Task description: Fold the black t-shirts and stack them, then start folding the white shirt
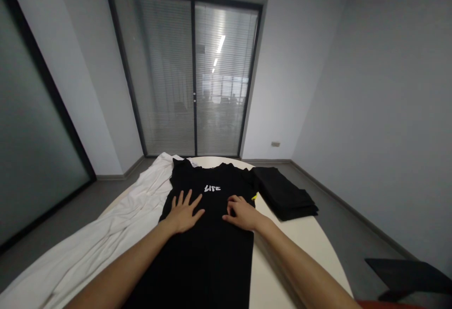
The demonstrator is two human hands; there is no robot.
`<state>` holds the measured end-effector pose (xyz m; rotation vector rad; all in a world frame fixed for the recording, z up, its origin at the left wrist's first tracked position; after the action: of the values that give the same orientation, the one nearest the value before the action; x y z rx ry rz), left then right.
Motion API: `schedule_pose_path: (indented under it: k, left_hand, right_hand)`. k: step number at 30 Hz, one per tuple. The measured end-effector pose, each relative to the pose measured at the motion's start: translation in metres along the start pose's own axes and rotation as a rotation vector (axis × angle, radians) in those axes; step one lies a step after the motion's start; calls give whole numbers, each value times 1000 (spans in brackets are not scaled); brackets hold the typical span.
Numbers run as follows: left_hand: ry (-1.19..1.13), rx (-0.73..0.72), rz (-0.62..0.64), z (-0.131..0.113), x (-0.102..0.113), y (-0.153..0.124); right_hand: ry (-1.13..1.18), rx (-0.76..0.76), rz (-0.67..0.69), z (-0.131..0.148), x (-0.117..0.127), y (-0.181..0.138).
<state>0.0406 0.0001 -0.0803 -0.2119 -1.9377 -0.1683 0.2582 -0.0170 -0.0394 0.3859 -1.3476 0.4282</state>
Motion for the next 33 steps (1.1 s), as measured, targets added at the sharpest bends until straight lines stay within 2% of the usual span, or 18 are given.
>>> schedule_pose_path:
  k: [3, 6, 10, 13, 17, 19, 22, 26, 29, 33]
  left_hand:
    - [-39, -28, 87, -18, -17, -17]
    - [-31, -57, 67, -33, -22, -31]
    - [-9, -38, 56, -41, -20, -37]
    - [12, -37, 55, -43, -15, -37]
    - [18, -59, 5, -43, -11, -38]
    - [6, -78, -8, -42, -11, -40]
    - [-21, -120, -6, -42, -12, -42]
    - [-43, -159, -7, -41, -12, -41]
    - [-47, -159, -6, -41, -12, -40]
    - [-48, -156, 5, -42, -12, -40]
  right_hand:
    - [33, -46, 150, -11, 0, -16]
    - [56, -50, 289, -17, 2, -29]
    - [91, -38, 348, -21, 9, -43]
    - [126, -30, 315, -29, 12, -52]
    - [91, -96, 105, -47, 21, -62]
    - [26, -140, 73, -53, 22, -65]
    - [-129, -214, 80, -57, 24, -68]
    - [-283, -435, 167, -68, 29, -76]
    - [-262, -535, 231, -78, 28, -83]
    - [-84, -503, 192, -84, 22, -85]
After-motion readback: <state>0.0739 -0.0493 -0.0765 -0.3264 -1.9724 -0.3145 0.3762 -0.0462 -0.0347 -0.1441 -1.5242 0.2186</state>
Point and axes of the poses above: each hand's wrist, its own y-axis towards the middle knuckle, its own x-axis out of the back of the hand, z = x × y, the point moved 7 cm from there along y, towards the middle knuckle, and after that the axes turned 11 degrees about -y, right-handed, at the moved point
